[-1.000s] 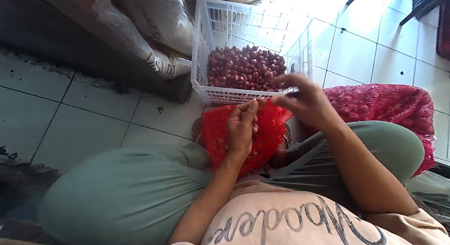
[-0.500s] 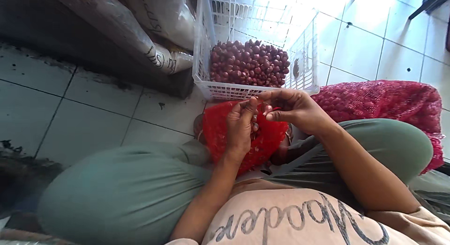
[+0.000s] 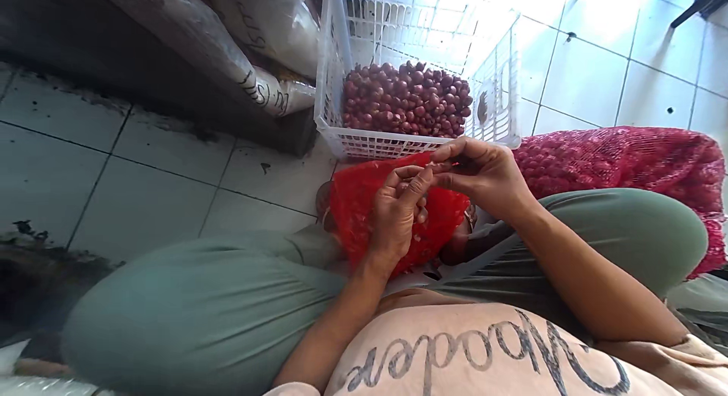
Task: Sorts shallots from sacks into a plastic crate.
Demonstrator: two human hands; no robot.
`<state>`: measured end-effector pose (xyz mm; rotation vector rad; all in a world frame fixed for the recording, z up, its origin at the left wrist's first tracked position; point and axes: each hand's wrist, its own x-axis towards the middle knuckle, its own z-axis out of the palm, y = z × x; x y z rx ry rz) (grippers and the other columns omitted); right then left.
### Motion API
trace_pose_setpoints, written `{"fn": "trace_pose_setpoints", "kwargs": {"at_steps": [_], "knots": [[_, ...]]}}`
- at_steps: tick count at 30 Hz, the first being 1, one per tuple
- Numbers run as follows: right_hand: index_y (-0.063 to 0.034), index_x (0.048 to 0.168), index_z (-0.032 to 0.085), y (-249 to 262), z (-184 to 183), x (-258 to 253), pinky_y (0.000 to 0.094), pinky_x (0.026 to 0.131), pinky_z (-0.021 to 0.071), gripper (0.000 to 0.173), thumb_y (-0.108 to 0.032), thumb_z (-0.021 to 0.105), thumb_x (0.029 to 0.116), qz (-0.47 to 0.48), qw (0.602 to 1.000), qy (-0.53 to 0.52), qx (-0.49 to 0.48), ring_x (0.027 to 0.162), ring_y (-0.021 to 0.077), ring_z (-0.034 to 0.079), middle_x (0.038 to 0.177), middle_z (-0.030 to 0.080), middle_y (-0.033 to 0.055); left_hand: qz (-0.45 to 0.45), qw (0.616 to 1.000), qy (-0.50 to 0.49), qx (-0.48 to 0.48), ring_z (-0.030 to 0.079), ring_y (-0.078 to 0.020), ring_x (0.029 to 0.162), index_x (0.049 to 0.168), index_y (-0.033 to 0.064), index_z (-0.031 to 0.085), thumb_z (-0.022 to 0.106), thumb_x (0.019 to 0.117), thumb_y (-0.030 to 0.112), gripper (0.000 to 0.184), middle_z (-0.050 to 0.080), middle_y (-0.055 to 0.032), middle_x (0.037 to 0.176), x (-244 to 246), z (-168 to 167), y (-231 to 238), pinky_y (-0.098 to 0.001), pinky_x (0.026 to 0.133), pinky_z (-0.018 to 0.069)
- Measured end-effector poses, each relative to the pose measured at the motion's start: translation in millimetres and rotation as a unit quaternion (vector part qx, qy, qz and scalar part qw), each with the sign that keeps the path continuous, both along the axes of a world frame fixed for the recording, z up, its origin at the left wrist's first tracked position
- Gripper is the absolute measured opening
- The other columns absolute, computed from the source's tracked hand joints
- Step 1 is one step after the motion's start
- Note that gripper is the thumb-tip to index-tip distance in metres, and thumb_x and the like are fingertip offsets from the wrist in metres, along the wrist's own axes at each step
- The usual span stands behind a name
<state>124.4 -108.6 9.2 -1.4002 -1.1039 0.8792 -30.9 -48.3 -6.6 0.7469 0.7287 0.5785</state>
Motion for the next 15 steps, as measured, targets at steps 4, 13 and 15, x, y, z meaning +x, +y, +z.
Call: {"fn": "trace_pose_setpoints", "kwargs": {"at_steps": [4,13,15], "knots": [[0.0036,0.106,0.073,-0.6,0.4,1.3,0.0223,0.088,0.0611,0.018,0.003,0.074,0.0879,-0.007,1.000,-0.012,0.009,0.099,0.0067,0.070,0.108,0.071,0.0052,0.021,0.999,0.005,0.043,0.050,0.0029,0.050,0.103,0.0146,0.065,0.058,0.1035,0.013,0.008,0.063,0.0047,0.077,0.8,-1.8,0.7,-0.0100,0.044,0.0424],[0.0037,0.104,0.073,-1.2,1.8,3.6,0.0202,0.082,0.0610,0.012,0.002,0.070,0.0921,-0.034,0.997,-0.052,0.035,0.087,0.0032,0.071,0.099,0.075,0.0033,0.031,0.991,0.010,0.129,0.051,0.0040,0.052,0.118,0.0119,0.068,0.064,0.0993,0.008,0.019,0.070,0.0033,0.090,-1.7,-3.7,0.1,-0.0099,0.044,0.0417],[0.0044,0.103,0.073,-1.4,2.8,2.3,0.0186,0.081,0.0607,0.013,0.002,0.070,0.0914,-0.036,0.996,-0.073,0.040,0.086,0.0018,0.071,0.099,0.075,0.0037,0.034,0.984,0.011,0.177,0.052,0.0042,0.053,0.118,0.0115,0.067,0.065,0.0978,0.006,0.021,0.069,0.0042,0.089,-2.9,-6.8,0.4,-0.0099,0.044,0.0424]]}}
